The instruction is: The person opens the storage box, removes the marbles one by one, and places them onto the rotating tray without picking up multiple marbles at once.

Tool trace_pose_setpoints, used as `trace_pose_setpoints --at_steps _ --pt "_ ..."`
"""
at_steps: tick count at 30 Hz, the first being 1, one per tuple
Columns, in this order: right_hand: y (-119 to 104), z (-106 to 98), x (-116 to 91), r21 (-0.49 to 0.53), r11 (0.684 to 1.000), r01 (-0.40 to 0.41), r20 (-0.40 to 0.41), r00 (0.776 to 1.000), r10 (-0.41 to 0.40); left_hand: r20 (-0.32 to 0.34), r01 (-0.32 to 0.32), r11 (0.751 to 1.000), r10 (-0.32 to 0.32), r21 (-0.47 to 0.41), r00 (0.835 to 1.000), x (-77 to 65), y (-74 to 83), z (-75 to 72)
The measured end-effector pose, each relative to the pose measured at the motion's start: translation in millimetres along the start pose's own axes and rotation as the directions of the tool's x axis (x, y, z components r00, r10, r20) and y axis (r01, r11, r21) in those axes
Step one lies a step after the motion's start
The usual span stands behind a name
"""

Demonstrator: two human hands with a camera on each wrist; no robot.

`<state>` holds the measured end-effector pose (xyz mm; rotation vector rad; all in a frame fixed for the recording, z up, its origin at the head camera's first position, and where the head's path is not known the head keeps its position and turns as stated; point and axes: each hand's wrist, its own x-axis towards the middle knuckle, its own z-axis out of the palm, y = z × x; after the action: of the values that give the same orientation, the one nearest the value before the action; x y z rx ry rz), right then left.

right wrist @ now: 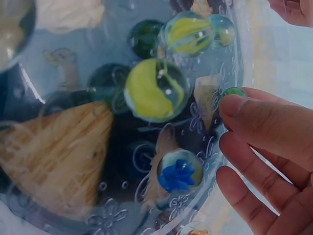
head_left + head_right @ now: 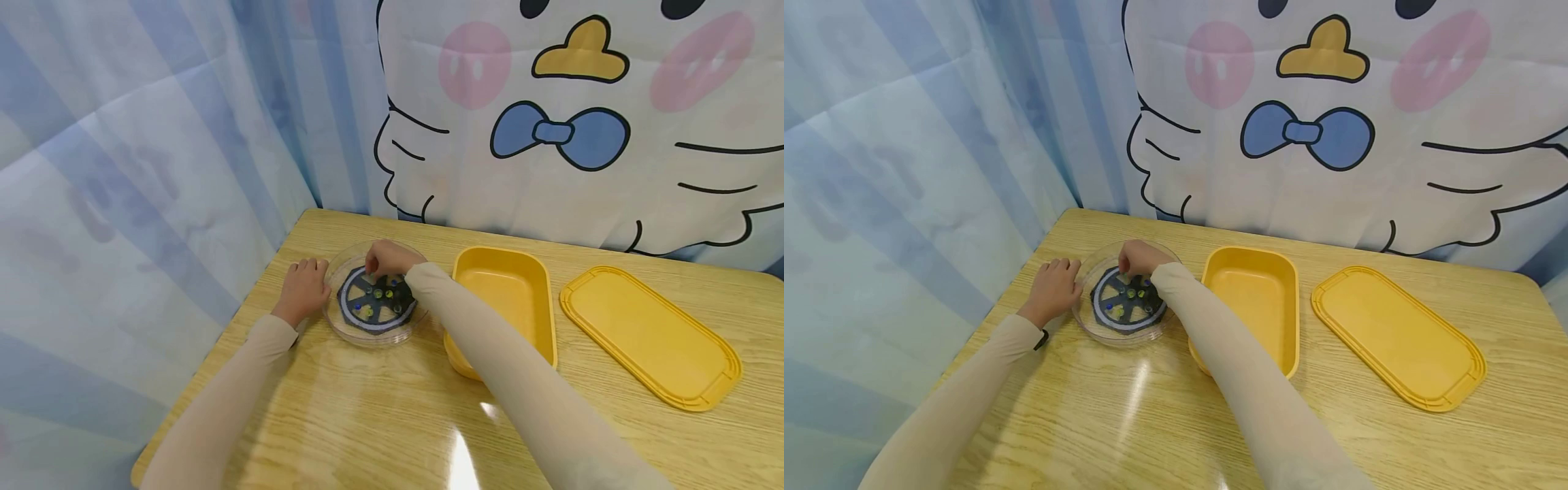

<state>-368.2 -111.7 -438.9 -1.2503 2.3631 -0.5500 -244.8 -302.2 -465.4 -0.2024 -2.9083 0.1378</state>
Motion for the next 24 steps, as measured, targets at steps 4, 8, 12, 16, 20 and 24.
trace_pose_setpoints --at_steps 4,8,12,16,20,24 --pt "0.0 0.1 -0.9 -0.004 1.0 -0.01 -0.003 1.0 0.01 0.008 0.0 1.0 0.0 -0.002 1.0 0.8 0.4 0.2" --pt "0.3 -0.4 -1.7 -0.018 1.0 -0.009 -0.003 1.0 0.009 0.007 0.002 1.0 -0.002 -0.007 1.0 0.9 1.1 0.5" --pt "1.0 -2.8 -5.3 -0.014 1.0 0.002 0.001 1.0 -0.002 -0.001 0.003 1.0 -0.003 -0.019 1.0 1.4 1.6 1.6" --pt "-0.1 -11.4 -13.4 0.021 1.0 0.003 -0.002 1.0 -0.003 -0.015 0.0 1.0 -0.001 -0.023 1.0 1.4 2.0 2.9" --pt "1.3 -22.0 -21.8 -0.005 1.0 0.012 -0.007 1.0 -0.012 -0.009 0.003 1.0 -0.003 -0.02 1.0 0.8 1.9 2.6" --pt "0.9 -34.5 -31.1 -0.035 0.998 0.044 -0.021 0.999 -0.045 0.014 0.014 1.0 -0.013 -0.018 1.0 0.3 1.3 0.4"
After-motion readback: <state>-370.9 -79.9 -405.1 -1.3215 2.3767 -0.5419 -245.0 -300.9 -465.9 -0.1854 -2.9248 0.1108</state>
